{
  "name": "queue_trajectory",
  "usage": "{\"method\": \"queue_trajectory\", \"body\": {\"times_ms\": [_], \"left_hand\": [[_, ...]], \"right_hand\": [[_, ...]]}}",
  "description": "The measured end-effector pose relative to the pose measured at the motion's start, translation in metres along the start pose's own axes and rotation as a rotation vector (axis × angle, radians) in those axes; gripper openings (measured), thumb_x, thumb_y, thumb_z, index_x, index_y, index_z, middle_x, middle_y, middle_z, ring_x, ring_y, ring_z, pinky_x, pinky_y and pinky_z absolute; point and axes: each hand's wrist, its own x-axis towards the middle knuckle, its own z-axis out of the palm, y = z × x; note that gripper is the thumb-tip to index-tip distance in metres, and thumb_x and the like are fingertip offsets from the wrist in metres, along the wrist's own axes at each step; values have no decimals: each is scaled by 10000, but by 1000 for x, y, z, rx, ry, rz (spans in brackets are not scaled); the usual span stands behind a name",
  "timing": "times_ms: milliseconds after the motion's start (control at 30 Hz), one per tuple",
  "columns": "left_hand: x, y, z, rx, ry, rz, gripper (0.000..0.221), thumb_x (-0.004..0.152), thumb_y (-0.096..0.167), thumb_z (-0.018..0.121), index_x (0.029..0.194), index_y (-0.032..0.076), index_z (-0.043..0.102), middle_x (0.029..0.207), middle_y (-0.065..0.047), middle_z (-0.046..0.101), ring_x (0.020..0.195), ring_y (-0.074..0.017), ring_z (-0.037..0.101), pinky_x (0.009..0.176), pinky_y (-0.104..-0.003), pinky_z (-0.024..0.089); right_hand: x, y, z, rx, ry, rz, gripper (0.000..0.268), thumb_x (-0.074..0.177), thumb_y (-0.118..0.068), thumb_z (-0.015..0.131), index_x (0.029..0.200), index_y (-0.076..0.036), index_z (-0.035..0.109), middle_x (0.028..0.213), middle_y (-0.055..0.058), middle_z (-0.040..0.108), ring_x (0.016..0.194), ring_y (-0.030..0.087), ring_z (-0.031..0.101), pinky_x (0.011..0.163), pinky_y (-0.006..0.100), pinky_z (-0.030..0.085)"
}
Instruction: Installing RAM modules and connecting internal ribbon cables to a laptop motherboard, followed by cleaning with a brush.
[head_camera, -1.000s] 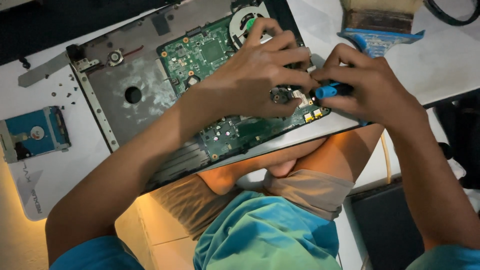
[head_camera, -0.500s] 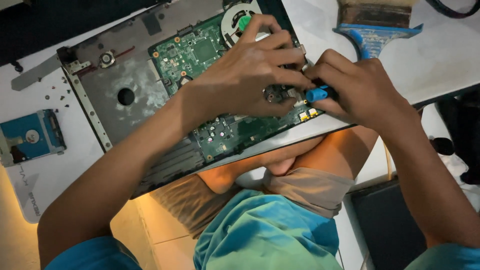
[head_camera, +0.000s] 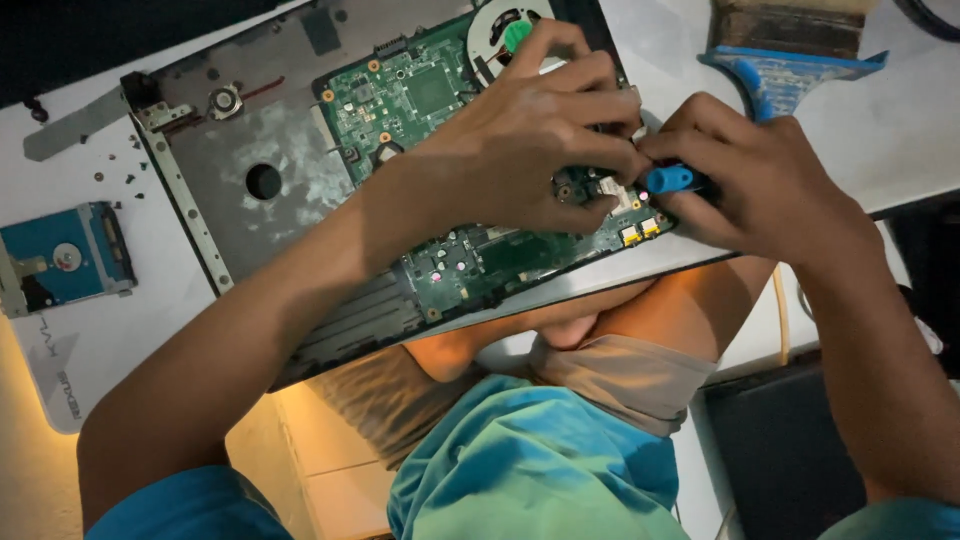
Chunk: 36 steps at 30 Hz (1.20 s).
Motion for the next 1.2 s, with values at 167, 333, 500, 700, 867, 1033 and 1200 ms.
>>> {"method": "queue_trajectory", "body": {"times_ms": [167, 333, 500, 700, 867, 1033, 1200], "left_hand": [[2, 1, -1, 4, 26, 27, 215, 936, 195, 1039, 1126, 162, 945, 1139, 3, 714, 1143, -282, 586, 1246, -576, 317], [2, 1, 1, 66, 21, 34, 211, 959, 218, 1027, 1144, 174, 935, 1169, 11, 721, 1146, -258, 613, 1250, -603, 325], [1, 5, -7, 30, 31, 45, 235, 959, 192, 1003, 1168, 156, 902, 1154, 4, 696, 1134, -264, 611, 1276, -581, 322], [-25, -12, -76, -350, -76, -250, 543, 1150, 312, 907, 1568, 35, 700, 1551, -163, 727, 1413, -356, 711, 1232, -509, 550], [-98, -14, -133, 328, -112, -580, 601, 1142, 440, 852, 1545, 11, 731, 1379, -246, 617, 1165, -452, 642, 1002, -551, 526], [-143, 4, -111, 486, -163, -735, 742, 1222, 612, 593, 1689, 37, 632, 1473, -281, 587, 1181, -478, 610, 1043, -578, 495], [-146, 26, -110, 473, -146, -846, 763, 1174, 663, 632, 1634, 56, 675, 1419, -258, 591, 1179, -479, 582, 1064, -581, 454]], "right_hand": [[-2, 0, 8, -289, -35, -15, 408, 1046, -218, 848, 1402, -47, 746, 1232, 86, 682, 588, 200, 563, 600, 376, 486], [-4, 4, 10, -308, -13, -57, 343, 1086, -214, 845, 1376, -61, 744, 1196, 77, 645, 623, 191, 525, 619, 379, 484], [-6, 3, 9, -292, -4, -43, 471, 987, -212, 896, 1417, -65, 771, 1257, 80, 685, 669, 221, 576, 659, 386, 508], [10, -13, -4, -38, 52, -57, 306, 962, -110, 879, 1239, -4, 803, 1054, 87, 746, 542, 199, 561, 585, 382, 468], [2, -37, -16, -291, 144, 90, 382, 1026, -173, 910, 1382, -39, 879, 1029, 43, 831, 625, 190, 679, 605, 364, 472], [13, -81, -9, -475, -186, 570, 1048, 932, -927, 585, 1702, -220, 654, 1112, 77, 930, 617, 239, 881, 570, 348, 637], [28, -84, -20, -347, -204, 728, 1288, 744, -846, 870, 1845, -265, 541, 1120, 141, 906, 752, 333, 919, 581, 423, 645]]}}
